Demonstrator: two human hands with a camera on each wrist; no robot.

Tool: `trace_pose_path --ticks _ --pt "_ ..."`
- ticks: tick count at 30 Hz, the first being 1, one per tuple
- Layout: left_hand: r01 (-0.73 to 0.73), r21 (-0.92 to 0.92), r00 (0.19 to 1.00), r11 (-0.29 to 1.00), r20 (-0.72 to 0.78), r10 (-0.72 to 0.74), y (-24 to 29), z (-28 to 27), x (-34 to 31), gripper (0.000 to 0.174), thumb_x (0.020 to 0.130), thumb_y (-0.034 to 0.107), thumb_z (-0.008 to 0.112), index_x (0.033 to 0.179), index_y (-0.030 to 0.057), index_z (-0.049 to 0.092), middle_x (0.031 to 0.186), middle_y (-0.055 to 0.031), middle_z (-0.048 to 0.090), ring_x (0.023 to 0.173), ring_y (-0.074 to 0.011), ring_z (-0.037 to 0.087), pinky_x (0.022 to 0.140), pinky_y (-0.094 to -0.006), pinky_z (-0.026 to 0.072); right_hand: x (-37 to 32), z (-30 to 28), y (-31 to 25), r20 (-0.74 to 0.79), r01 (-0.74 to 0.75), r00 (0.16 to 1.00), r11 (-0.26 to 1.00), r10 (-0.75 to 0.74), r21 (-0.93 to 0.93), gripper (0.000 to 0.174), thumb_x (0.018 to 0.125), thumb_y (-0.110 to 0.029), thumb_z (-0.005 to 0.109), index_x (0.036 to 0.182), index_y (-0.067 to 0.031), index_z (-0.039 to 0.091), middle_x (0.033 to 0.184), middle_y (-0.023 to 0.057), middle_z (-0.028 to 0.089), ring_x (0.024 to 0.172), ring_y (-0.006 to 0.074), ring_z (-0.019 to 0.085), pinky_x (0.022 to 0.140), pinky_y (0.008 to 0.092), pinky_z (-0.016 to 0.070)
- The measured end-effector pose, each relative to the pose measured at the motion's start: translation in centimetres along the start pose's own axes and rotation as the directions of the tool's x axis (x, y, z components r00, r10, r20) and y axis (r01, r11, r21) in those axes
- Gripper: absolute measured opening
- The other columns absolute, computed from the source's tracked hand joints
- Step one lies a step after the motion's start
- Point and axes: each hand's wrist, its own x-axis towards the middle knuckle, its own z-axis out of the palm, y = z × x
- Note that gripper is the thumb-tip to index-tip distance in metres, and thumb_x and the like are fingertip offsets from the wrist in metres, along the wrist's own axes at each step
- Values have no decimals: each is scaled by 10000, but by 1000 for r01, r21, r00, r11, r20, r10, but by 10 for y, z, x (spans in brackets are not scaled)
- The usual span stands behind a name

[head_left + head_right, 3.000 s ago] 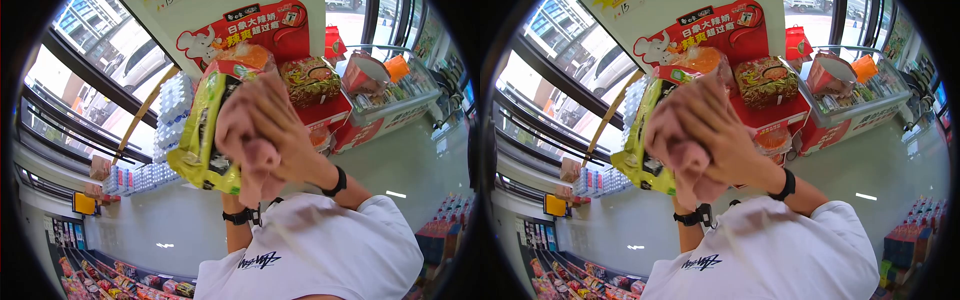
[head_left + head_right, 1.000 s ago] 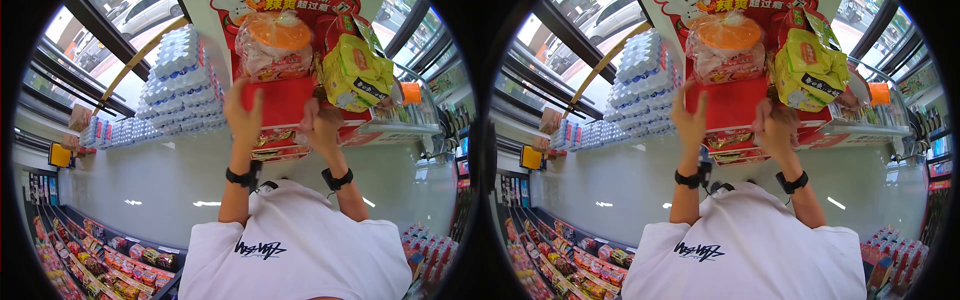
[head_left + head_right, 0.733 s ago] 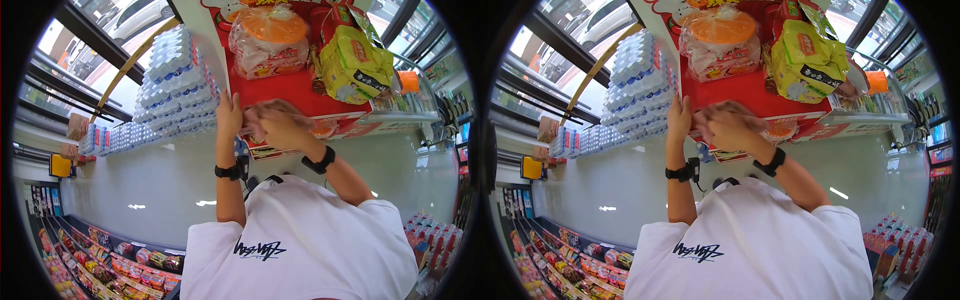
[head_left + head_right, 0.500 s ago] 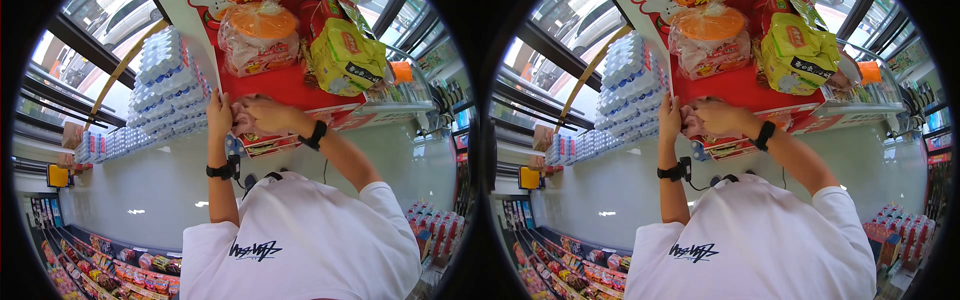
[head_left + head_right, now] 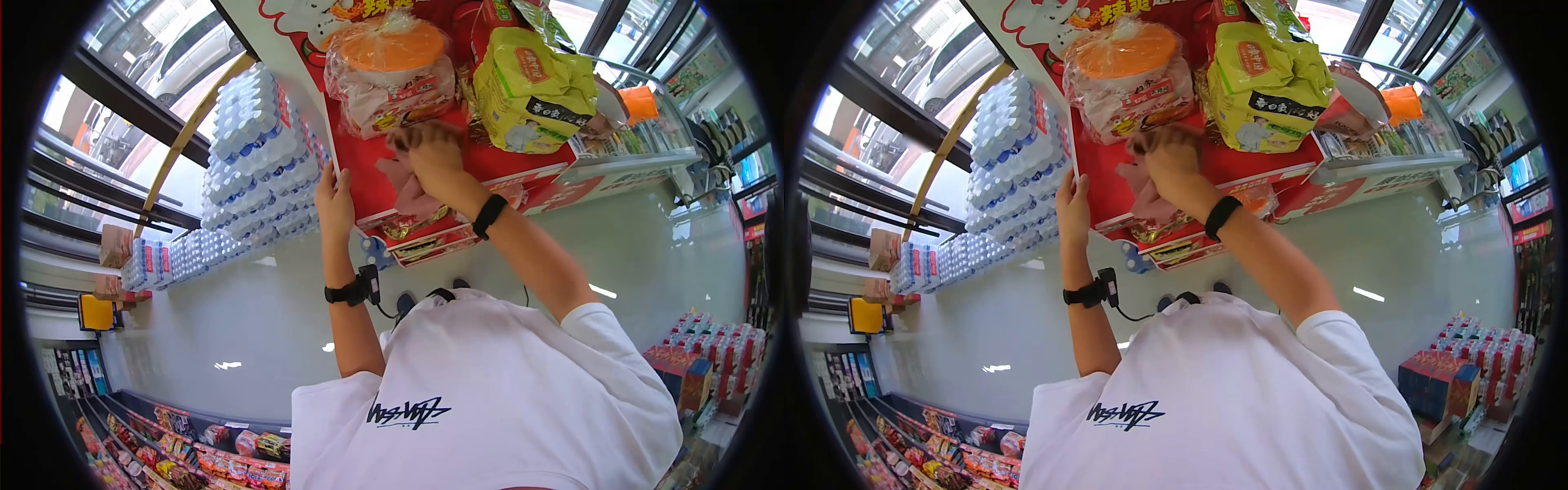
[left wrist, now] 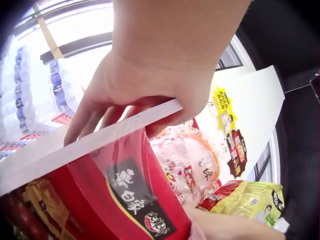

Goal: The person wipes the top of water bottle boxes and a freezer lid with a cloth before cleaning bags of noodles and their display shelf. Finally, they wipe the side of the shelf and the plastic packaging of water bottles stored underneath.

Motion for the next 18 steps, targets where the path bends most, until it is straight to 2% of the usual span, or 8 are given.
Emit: trace_pose_path --ticks 3,5,6,8,12,14,16,18 --pt "38 -63 999 997 5 -37 5 1 -2 407 1022 173 601 1372 -34 596 1142 -158 732 1001 -183 665 899 -324 507 -16 5 15 -60 -70 996 997 68 -26 602 800 -255 738 1280 71 579 1356 294 518 1289 438 503 1112 567 379" --pt "29 -62 1000 998 -4 -29 3 2 0 406 1021 175 601 1369 -36 598 1143 -161 731 1005 -187 666 904 -327 507 -8 41 21 -299 -144 945 990 133 -14 694 803 -299 739 1347 80 534 1370 350 488 1329 509 460 1137 617 342" --pt "19 -56 1000 998 -6 -20 1 1 0 406 1021 176 601 1366 -37 601 1143 -163 731 1009 -192 666 909 -330 507 -3 50 24 -294 -139 947 990 129 -12 694 803 -299 739 1347 80 534 1370 350 488 1329 509 460 1137 617 342" --pt "20 -30 999 999 -29 -21 0 2 -1 410 1019 178 603 1367 -40 600 1147 -170 730 1011 -198 671 909 -333 510 1 47 19 -288 -136 949 991 129 -7 792 813 -371 750 1391 110 500 1477 403 410 1407 578 375 1159 667 280" --pt "19 12 999 1000 -26 -19 2 2 0 421 1015 186 613 1372 -37 602 1158 -188 728 1020 -212 685 902 -339 519 -5 31 16 -171 -55 983 993 73 103 783 840 -395 715 1435 62 490 1530 371 385 1413 572 368 1156 676 274" --pt "22 -8 1000 1000 -21 -23 -1 3 1 421 1015 192 618 1372 -31 606 1158 -188 728 1016 -213 685 896 -341 521 -12 24 2 -278 176 954 963 -115 206 652 839 -329 718 1380 -2 560 1400 197 529 1339 443 471 1117 603 367" --pt "24 -25 1000 999 -12 -25 -5 1 4 422 1014 199 622 1372 -25 610 1159 -187 727 1012 -214 685 891 -344 523 -8 10 -14 -388 545 822 772 -416 327 497 868 -279 705 1297 -41 628 1308 171 576 1284 377 521 1074 518 433" --pt "46 60 999 997 -31 -44 -8 -1 4 419 1015 204 628 1366 -24 617 1148 -172 732 1002 -199 678 878 -336 524 -15 19 -42 -383 547 829 730 -407 408 420 876 -249 698 1246 -56 653 1268 158 587 1243 358 545 1045 475 456"
